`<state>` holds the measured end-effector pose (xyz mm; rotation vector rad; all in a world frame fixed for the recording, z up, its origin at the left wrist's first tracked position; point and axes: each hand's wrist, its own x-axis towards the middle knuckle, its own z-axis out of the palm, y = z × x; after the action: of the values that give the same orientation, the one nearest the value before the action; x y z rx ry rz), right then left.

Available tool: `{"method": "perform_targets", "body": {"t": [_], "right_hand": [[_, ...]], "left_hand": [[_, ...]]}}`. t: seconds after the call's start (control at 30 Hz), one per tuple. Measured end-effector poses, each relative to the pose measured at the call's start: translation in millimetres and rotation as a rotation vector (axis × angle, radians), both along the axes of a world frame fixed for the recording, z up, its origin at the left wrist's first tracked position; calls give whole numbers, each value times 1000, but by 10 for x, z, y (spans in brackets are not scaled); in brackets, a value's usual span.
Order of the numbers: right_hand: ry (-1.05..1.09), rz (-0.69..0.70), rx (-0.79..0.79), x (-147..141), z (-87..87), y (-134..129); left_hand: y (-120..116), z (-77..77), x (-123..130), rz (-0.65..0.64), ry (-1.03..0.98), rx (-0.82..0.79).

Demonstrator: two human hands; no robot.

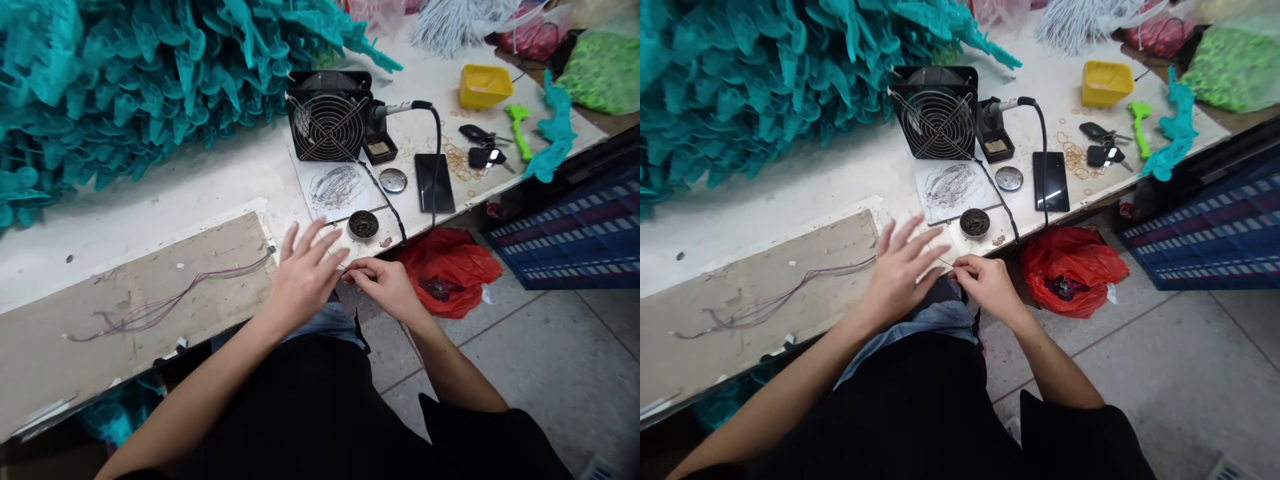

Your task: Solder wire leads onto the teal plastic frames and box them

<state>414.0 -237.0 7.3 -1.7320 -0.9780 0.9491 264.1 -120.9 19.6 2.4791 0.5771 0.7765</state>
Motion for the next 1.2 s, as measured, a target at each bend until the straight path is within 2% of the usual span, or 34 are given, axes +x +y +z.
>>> {"method": "perform_targets", "body": {"t": [0.07, 0.13, 0.27, 0.37, 0.47, 0.63, 0.73, 0.87, 0.93, 1.03, 1.1, 1.2], "right_hand": [[-71, 14, 15, 12, 51, 19], [-57, -2, 29, 24, 75, 35], [235, -88, 101, 90, 38, 29], [290, -245, 187, 153, -27, 5], [169, -254, 207, 179, -73, -2], [-181, -93, 321, 174, -101, 51], [-282, -64, 359, 180, -133, 86], [-278, -118, 355, 194, -189, 95], [-281, -201, 358, 217, -215, 74], [-325, -372, 350, 283, -257, 4], [-345, -432, 347, 333, -289, -58], [-343, -441, 352, 392, -334, -147]], "left_hand": [[-50, 31, 26, -113, 126, -22], [-60, 17, 65, -119, 165, -164], [-8, -35, 105, -14, 59, -658], [30, -25, 117, 102, 6, -869], [44, 19, 151, 122, -5, -914], [43, 77, 221, 32, 39, -931], [47, 40, 260, 31, 52, -981], [79, -72, 348, 111, -41, -1073], [131, -112, 421, 162, -53, -1011], [266, -120, 576, 232, -38, -719], [370, -104, 706, 213, 30, -482], [490, -79, 902, 123, 210, -177]]}}
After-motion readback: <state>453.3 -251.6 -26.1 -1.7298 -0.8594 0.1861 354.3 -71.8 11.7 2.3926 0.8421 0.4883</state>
